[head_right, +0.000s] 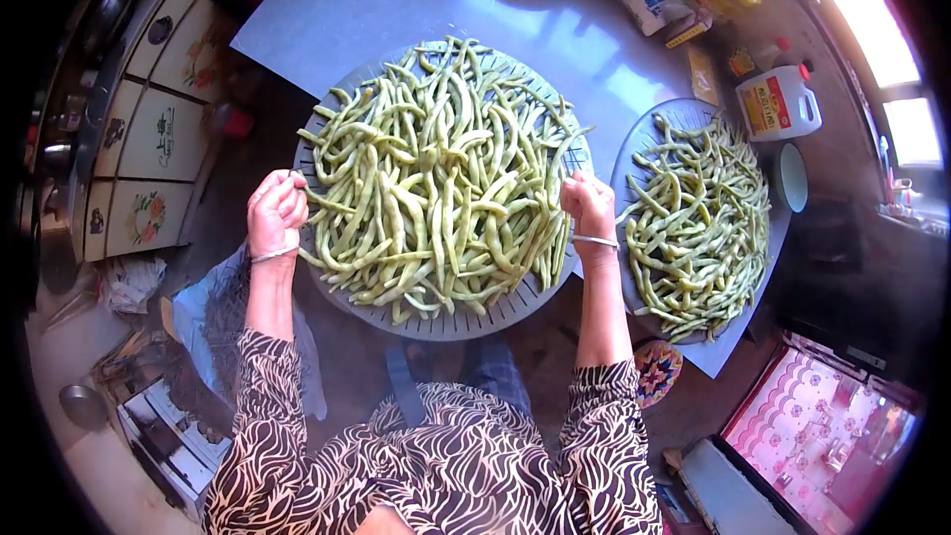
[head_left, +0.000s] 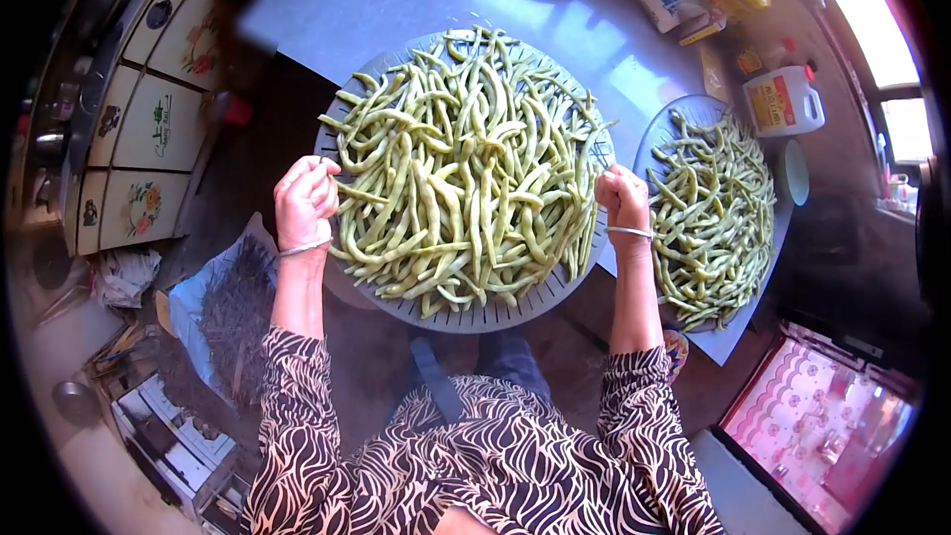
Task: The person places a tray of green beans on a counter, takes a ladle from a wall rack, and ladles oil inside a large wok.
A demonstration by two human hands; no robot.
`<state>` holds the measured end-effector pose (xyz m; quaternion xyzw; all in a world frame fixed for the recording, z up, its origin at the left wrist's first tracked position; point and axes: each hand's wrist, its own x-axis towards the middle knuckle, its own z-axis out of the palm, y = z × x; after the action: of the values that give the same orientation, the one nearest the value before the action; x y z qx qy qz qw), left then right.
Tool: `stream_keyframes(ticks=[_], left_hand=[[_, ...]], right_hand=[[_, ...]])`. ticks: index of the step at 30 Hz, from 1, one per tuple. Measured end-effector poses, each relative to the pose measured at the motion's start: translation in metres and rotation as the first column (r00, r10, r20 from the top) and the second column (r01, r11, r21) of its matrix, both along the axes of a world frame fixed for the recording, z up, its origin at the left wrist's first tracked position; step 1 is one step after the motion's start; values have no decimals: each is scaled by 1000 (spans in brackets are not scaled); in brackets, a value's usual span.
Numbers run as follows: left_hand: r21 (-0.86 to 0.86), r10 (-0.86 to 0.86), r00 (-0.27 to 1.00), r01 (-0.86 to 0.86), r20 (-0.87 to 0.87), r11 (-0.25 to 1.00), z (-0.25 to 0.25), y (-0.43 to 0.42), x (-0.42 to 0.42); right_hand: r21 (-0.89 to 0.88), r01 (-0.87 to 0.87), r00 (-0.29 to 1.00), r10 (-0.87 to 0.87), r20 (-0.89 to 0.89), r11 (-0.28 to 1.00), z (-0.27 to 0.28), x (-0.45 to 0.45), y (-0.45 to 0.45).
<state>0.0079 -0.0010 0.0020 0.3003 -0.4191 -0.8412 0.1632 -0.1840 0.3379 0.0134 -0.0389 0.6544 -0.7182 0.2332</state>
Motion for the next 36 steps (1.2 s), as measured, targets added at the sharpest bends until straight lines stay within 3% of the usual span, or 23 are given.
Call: stream_keyframes(ticks=[12, 17, 29, 32, 36], left_hand=[[-78, -43, 990, 54, 135, 996, 7, 7, 3], [-95, -72, 984, 89, 165, 992, 10, 7, 8], [-163, -63, 979, 95, 192, 982, 3, 5, 9], [-300, -2, 965, 83, 262, 950, 11, 7, 17], [-310, 11, 948, 93, 320, 946, 10, -3, 29]], right_hand=[[-89, -14, 1000, 16, 24, 996, 4, -13, 13], [-50, 12, 1000, -13, -9, 999, 2, -13, 15], [223, 133, 986, -107, -125, 966, 20, -10, 21], [304, 172, 980, -132, -149, 937, 19, -8, 18], [511, 201, 977, -135, -165, 836, 15, -14, 22]])
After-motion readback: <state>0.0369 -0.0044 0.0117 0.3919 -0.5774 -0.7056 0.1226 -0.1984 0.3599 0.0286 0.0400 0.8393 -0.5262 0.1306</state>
